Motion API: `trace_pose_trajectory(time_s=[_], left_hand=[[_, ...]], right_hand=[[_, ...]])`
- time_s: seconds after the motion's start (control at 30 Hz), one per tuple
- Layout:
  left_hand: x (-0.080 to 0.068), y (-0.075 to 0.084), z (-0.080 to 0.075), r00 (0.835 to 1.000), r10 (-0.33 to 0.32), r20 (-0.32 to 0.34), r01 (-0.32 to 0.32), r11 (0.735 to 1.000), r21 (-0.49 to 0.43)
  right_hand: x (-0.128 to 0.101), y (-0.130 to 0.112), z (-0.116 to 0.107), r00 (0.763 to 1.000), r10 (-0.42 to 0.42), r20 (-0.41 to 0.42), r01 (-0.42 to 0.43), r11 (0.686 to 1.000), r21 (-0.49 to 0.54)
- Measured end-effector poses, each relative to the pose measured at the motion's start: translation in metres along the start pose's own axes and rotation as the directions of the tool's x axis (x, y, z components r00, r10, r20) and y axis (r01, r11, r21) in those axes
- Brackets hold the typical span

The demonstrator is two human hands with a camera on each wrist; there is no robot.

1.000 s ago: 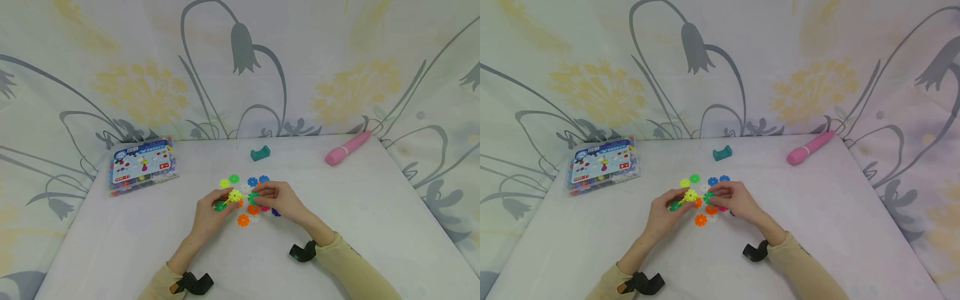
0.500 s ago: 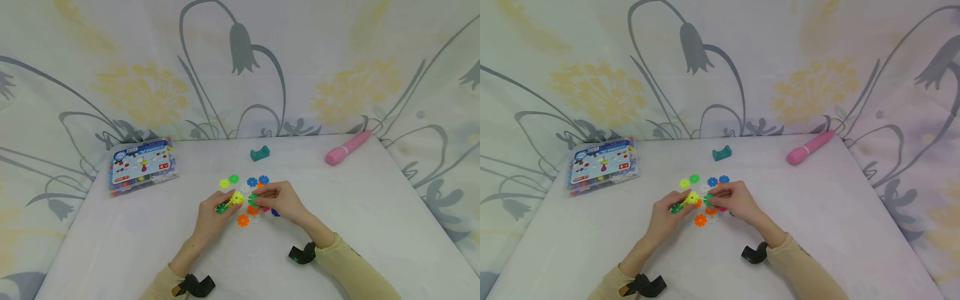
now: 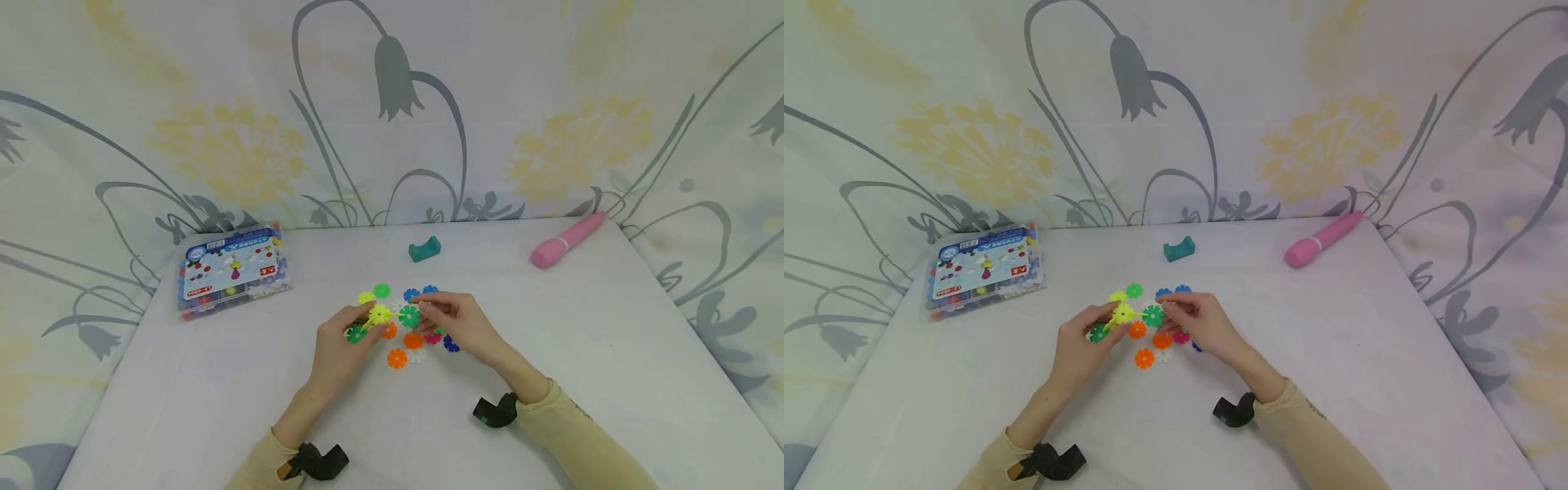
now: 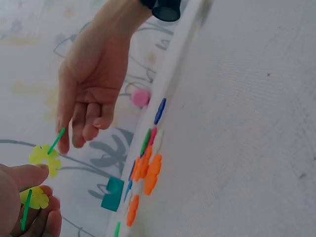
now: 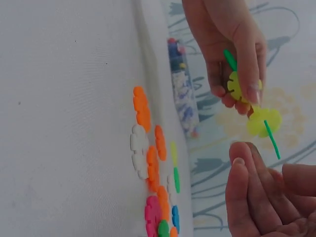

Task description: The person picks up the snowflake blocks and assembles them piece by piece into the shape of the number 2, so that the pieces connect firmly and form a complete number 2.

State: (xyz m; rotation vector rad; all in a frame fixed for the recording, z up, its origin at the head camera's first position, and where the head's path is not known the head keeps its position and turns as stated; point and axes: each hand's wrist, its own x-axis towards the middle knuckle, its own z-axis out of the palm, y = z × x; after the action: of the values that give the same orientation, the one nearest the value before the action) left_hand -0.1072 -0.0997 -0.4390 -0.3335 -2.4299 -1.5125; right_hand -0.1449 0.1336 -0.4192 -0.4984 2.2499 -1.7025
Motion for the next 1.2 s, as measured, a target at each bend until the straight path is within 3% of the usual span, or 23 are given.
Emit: trace_pose_trajectory(time_s=[0.13, 0.43, 0.8, 1.03, 1.2], left_hand=[[0.0023, -0.0005, -0.0028, 0.999, -0.031, -0.030, 0.030, 0.999, -0.035], [0.0010, -0.0007, -0.0007, 0.999, -0.052, -0.004, 0.052, 0.998, -0.034], [0.0024, -0.0001, -0.0059, 0.995, -0.098, 0.036, 0.100, 0.991, -0.090], [0.0034, -0.0022, -0.0067, 0.988, -0.025, 0.151, 0.037, 0.996, -0.081], [0.0026, 0.0001, -0.0074, 0.954, -0.027, 0.300, 0.070, 0.989, -0.133]], right_hand=[[0.0023, 0.0022, 0.0011, 1.000, 0.003, 0.018, -0.003, 1.000, 0.022], [-0.0004, 0.0008, 0.0048, 0.998, 0.063, 0.031, -0.065, 0.995, 0.069], [-0.0008, 0.0005, 0.0061, 0.996, 0.044, 0.077, -0.053, 0.990, 0.129], [0.0004, 0.0030, 0.0047, 0.997, 0.048, 0.055, -0.052, 0.996, 0.078], [0.0004, 0.0041, 0.0050, 0.997, 0.031, 0.073, -0.032, 0.999, 0.014]])
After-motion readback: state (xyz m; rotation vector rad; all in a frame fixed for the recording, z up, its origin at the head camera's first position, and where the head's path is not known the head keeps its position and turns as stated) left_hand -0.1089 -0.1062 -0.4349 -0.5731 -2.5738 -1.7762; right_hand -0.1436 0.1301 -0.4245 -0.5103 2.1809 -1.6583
